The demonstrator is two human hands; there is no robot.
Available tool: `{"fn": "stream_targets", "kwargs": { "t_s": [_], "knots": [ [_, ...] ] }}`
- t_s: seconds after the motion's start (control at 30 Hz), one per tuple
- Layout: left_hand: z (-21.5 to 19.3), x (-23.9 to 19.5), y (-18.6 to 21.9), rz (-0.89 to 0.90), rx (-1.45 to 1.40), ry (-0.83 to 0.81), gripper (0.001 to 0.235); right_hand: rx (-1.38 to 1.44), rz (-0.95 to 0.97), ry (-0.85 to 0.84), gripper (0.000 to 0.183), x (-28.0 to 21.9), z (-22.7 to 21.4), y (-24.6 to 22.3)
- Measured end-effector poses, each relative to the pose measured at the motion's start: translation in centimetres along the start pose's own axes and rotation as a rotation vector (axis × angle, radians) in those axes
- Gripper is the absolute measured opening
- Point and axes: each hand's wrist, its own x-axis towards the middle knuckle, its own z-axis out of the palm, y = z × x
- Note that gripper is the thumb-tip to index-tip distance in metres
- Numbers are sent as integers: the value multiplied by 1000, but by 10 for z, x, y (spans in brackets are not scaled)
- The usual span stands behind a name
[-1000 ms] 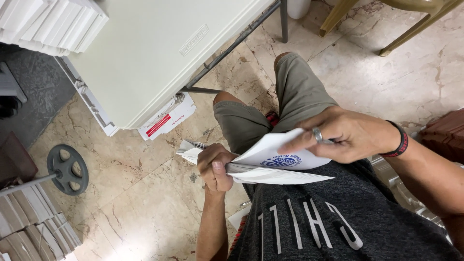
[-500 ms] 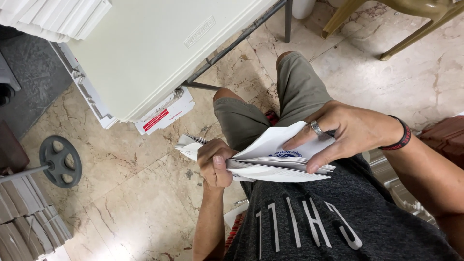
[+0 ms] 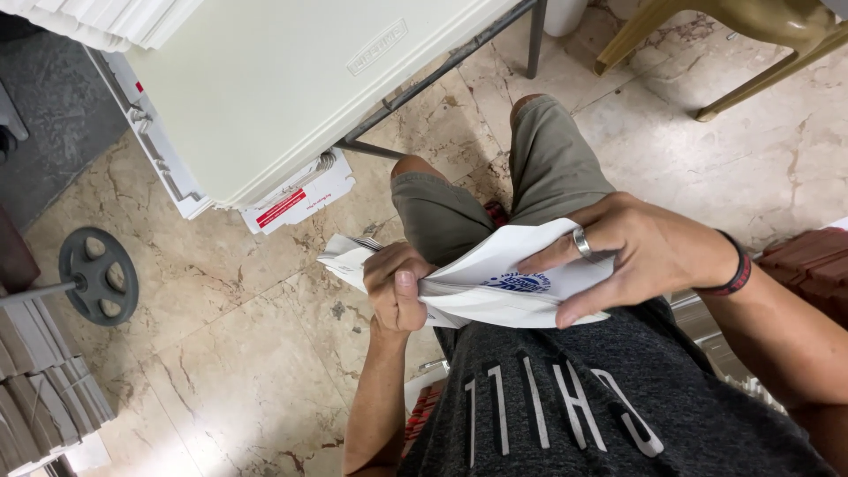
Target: Organizing and stacking flat-folded cardboard boxes on a table.
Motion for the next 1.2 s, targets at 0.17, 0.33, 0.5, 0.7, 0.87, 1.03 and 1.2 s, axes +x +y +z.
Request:
{"fn": "stream_targets", "kwargs": {
  "t_s": [0.17, 0.33, 0.5, 0.7, 0.87, 1.03, 1.2],
  "knots": [
    [-1, -2, 1, -14, -8, 2, 54, 134, 18, -48, 53, 7, -5, 4],
    [-1, -1, 1, -2, -17, 2, 55, 172, 17, -53, 52, 7, -5, 7],
    [0, 2, 2, 4, -5, -10, 55, 167, 28, -50, 51, 5, -5, 8],
    [0, 2, 4, -14, 5, -19, 56, -67, -108, 52, 39, -24, 10, 32],
    [0, 1, 0, 9, 13, -5, 55, -105, -8, 88, 39, -8, 7, 2],
    [0, -1, -1, 9, 12, -4, 54, -105, -29, 58, 67, -3, 5, 0],
    [0, -1, 1, 10, 19, 4, 55, -9, 32, 28, 60, -5, 6, 10]
  ]
}}
